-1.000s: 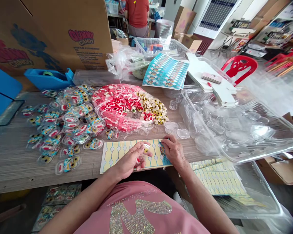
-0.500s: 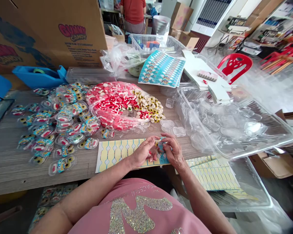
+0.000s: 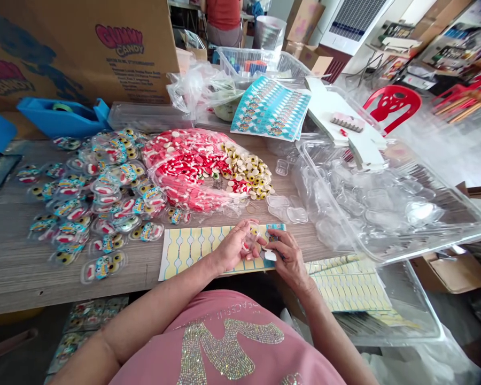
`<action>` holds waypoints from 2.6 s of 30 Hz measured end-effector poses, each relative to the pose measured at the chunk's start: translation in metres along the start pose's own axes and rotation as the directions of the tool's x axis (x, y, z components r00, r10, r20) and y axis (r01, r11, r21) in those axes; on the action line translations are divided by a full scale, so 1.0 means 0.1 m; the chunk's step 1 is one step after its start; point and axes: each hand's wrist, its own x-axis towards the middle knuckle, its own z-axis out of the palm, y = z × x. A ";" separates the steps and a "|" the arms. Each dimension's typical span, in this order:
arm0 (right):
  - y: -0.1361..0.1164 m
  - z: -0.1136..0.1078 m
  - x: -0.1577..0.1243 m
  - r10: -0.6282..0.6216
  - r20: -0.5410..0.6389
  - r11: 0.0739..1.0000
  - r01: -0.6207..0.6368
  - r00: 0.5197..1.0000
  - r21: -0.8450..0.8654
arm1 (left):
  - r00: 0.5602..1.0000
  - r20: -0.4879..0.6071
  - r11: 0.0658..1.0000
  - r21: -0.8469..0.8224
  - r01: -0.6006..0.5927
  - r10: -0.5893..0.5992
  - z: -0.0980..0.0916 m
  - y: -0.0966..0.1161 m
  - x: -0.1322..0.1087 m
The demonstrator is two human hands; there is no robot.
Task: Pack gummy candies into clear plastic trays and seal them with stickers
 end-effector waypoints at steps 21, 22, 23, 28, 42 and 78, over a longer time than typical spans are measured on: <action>-0.65 0.07 0.72 0.373 -0.160 0.647 -0.133 0.914 0.751 | 0.982 0.179 0.968 0.227 -0.108 0.068 0.05 0.35 -0.40; -0.71 0.13 0.76 0.341 -0.111 0.643 -0.146 0.933 0.752 | 0.980 0.178 0.965 0.229 -0.124 0.084 0.04 0.39 -0.44; -0.76 0.18 0.80 0.319 -0.062 0.638 -0.165 0.946 0.752 | 0.979 0.176 0.962 0.232 -0.142 0.103 0.03 0.43 -0.47; -0.91 0.33 0.92 0.310 0.009 0.538 -0.184 0.951 0.823 | 0.978 0.125 0.949 0.248 -0.193 0.166 -0.11 0.62 -0.61; -0.93 0.62 1.16 0.419 -0.104 0.484 -0.125 0.902 0.866 | 0.912 -0.121 0.917 0.130 -0.376 0.391 -0.27 0.71 -0.69; -0.95 0.49 1.26 -0.052 0.137 0.953 0.008 0.989 0.304 | 0.870 -0.163 0.831 0.418 -0.366 0.465 -0.38 0.86 -0.73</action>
